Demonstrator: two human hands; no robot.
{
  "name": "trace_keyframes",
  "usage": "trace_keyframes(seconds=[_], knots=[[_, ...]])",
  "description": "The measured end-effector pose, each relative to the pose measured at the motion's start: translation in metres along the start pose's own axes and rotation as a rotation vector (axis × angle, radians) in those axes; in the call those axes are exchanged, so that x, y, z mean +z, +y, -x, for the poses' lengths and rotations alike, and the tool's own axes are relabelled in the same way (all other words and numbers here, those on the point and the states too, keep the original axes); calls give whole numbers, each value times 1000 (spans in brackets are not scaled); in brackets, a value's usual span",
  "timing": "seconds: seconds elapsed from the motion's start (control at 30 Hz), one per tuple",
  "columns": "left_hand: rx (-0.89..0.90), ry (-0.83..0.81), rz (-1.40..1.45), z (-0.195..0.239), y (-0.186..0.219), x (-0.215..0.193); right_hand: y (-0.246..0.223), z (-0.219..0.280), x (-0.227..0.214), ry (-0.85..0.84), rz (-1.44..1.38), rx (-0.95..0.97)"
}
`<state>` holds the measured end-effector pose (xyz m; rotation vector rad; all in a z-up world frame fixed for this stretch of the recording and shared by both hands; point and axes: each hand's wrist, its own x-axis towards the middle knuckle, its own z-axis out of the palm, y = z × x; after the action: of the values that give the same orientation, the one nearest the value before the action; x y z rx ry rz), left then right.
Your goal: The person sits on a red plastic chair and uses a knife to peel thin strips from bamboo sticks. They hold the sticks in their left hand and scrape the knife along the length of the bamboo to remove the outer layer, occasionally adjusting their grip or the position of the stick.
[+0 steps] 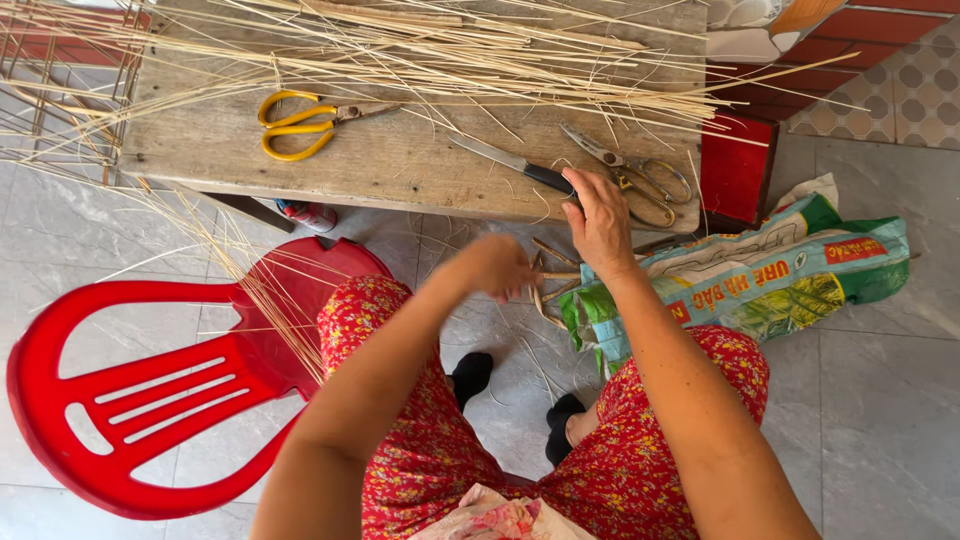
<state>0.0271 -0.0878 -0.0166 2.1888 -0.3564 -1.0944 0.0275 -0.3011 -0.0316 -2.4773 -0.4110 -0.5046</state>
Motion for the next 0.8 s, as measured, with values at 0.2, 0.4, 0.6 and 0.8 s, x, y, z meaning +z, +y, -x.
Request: trace_keyframes(seconds=[0.2, 0.4, 0.6, 0.8], knots=[[389, 1290, -434, -28, -62, -126, -7, 0, -1, 28, 38, -5], [110, 1272, -670, -61, -96, -175, -8, -1, 0, 10, 65, 12], [152, 1236, -760, -56, -102, -179, -8, -1, 0, -5, 79, 26], [459, 1364, -781, -7, -73, -192, -7, -1, 1, 19, 29, 55]])
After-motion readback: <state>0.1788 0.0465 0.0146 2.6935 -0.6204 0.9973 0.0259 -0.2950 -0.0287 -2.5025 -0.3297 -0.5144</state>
